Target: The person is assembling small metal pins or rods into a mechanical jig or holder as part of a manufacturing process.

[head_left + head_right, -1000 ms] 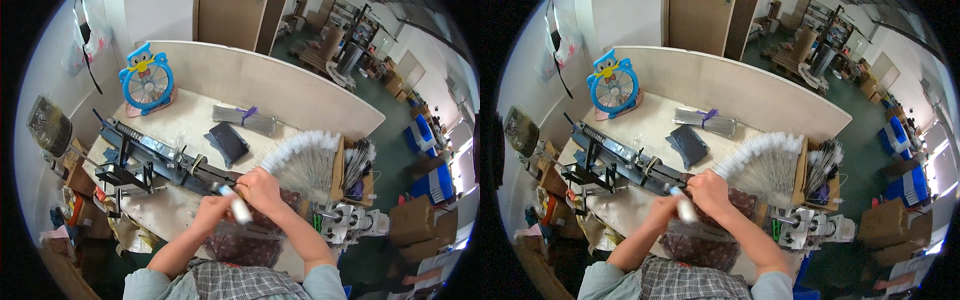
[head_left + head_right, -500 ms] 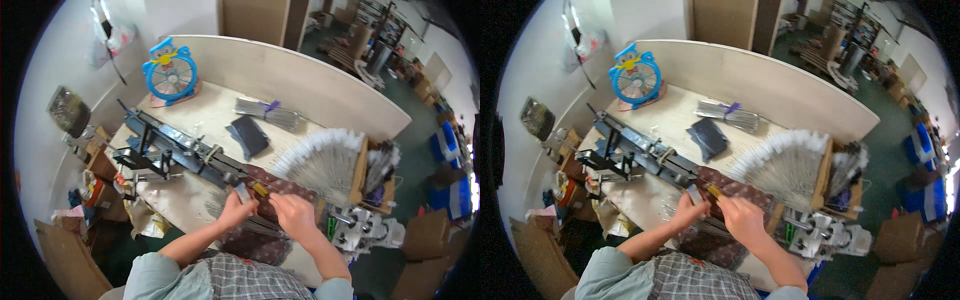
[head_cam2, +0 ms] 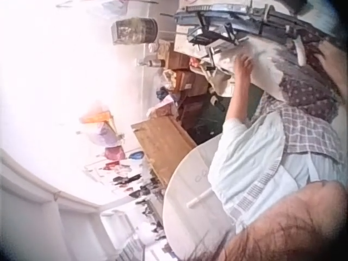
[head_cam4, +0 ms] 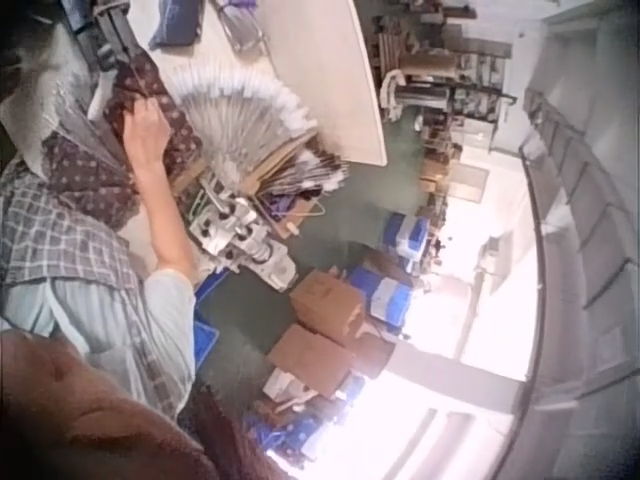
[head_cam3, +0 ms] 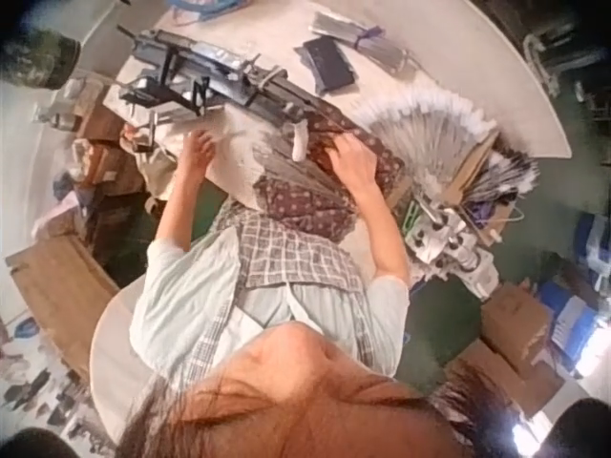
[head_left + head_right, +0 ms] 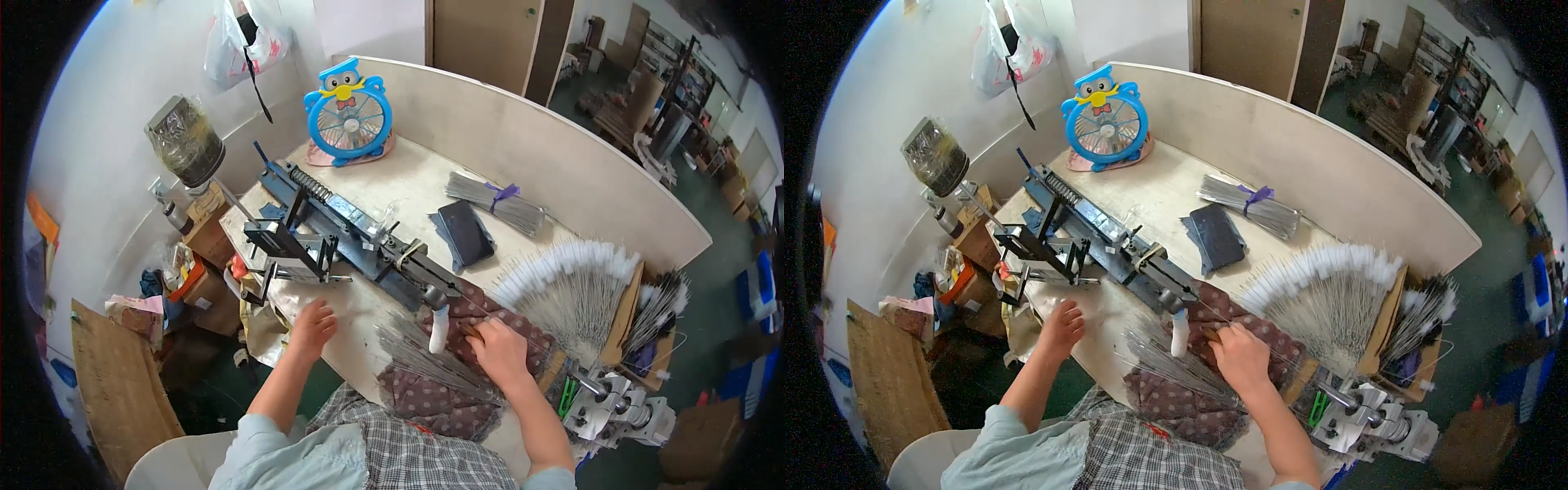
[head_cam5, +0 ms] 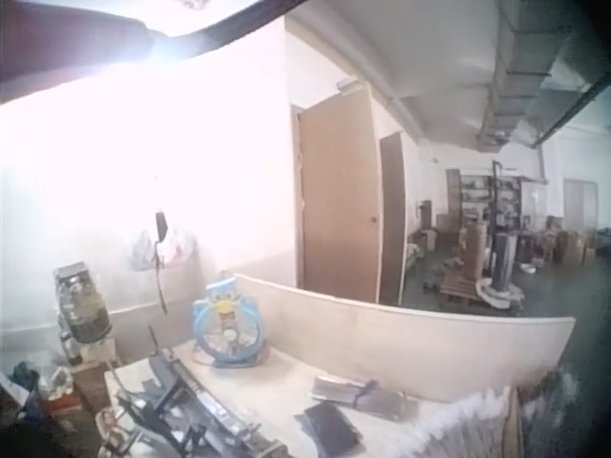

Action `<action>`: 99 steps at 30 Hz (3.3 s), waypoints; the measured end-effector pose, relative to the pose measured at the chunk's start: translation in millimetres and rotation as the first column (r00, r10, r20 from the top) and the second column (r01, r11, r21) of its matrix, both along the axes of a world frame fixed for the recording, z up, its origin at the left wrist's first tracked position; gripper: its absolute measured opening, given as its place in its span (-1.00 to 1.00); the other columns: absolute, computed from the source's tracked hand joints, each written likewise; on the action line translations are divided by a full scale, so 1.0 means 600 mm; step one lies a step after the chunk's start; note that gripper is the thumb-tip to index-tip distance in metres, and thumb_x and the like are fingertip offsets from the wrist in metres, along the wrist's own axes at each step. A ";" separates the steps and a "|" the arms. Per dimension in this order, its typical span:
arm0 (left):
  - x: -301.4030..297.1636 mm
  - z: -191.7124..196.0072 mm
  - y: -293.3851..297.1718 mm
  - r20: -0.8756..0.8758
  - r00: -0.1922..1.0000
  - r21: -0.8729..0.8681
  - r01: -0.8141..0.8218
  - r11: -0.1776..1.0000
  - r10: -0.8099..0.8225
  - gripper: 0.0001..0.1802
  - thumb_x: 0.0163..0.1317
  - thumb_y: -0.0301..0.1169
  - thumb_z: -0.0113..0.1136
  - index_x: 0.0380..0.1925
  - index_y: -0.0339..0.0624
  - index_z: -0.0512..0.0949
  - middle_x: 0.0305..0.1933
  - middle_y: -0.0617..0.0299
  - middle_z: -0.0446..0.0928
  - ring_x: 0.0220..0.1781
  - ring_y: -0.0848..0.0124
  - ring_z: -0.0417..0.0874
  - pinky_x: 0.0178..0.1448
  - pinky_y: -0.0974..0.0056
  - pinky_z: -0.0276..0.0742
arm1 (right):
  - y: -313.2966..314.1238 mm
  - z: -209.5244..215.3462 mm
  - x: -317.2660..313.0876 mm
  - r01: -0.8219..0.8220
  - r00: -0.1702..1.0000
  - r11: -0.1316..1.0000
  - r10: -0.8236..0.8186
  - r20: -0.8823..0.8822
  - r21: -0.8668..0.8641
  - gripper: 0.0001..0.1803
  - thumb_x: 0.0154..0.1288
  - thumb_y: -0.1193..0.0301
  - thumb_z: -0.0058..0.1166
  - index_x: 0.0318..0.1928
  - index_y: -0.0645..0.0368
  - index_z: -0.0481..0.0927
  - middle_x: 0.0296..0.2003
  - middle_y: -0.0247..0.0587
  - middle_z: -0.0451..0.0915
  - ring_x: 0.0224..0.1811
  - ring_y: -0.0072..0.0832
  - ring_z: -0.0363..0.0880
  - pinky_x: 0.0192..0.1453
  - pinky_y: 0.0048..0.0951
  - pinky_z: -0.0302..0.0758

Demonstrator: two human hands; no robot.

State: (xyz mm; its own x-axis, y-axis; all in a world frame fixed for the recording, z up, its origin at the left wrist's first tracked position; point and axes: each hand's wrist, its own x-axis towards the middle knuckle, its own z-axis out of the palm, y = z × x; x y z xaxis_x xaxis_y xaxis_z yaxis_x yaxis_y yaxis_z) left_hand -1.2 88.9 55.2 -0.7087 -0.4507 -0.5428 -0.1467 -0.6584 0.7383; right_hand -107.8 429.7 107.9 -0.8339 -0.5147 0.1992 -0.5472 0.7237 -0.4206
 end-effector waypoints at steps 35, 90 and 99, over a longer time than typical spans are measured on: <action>-0.072 0.057 0.114 -0.113 0.967 -0.239 0.198 0.951 -0.230 -0.87 0.08 -0.44 0.10 -0.53 -0.28 0.53 -0.57 0.19 0.51 -0.53 0.45 0.52 -0.43 0.37 0.42 | 0.066 0.138 0.026 0.102 0.982 0.987 -0.119 -0.145 -0.125 -0.78 0.03 0.50 0.22 -0.23 0.18 0.63 -0.39 -0.15 0.58 -0.38 -0.22 0.56 -0.31 -0.32 0.48; -0.134 0.109 0.351 -0.356 0.883 0.150 0.378 0.914 -0.306 -0.80 0.37 -0.34 -0.05 -0.22 -0.25 0.46 -0.28 0.27 0.52 -0.26 0.53 0.55 -0.09 0.37 0.49 | -0.012 0.085 -0.006 0.055 0.903 0.976 -0.138 -0.407 -0.209 -0.72 -0.05 0.37 0.29 -0.23 0.02 0.66 -0.27 -0.42 0.56 -0.15 -0.43 0.48 -0.15 -0.36 0.43; -0.134 0.115 0.352 -0.370 0.891 0.166 0.341 0.925 -0.263 -0.86 0.29 -0.47 0.05 -0.21 -0.31 0.47 -0.24 0.22 0.54 -0.23 0.50 0.58 -0.08 0.36 0.51 | 0.007 0.080 -0.003 0.043 0.912 0.989 -0.098 -0.399 -0.144 -0.74 -0.03 0.37 0.28 -0.23 -0.04 0.67 -0.27 -0.42 0.56 -0.15 -0.41 0.49 -0.17 -0.36 0.44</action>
State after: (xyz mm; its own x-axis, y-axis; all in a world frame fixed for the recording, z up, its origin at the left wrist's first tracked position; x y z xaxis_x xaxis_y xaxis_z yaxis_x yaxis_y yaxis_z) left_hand -81.6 300.2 124.3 -0.9476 -0.0821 -0.3087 -0.1350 -0.7730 0.6199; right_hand -109.7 433.8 155.8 -0.7011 -0.4042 0.5874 -0.6393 0.7212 -0.2668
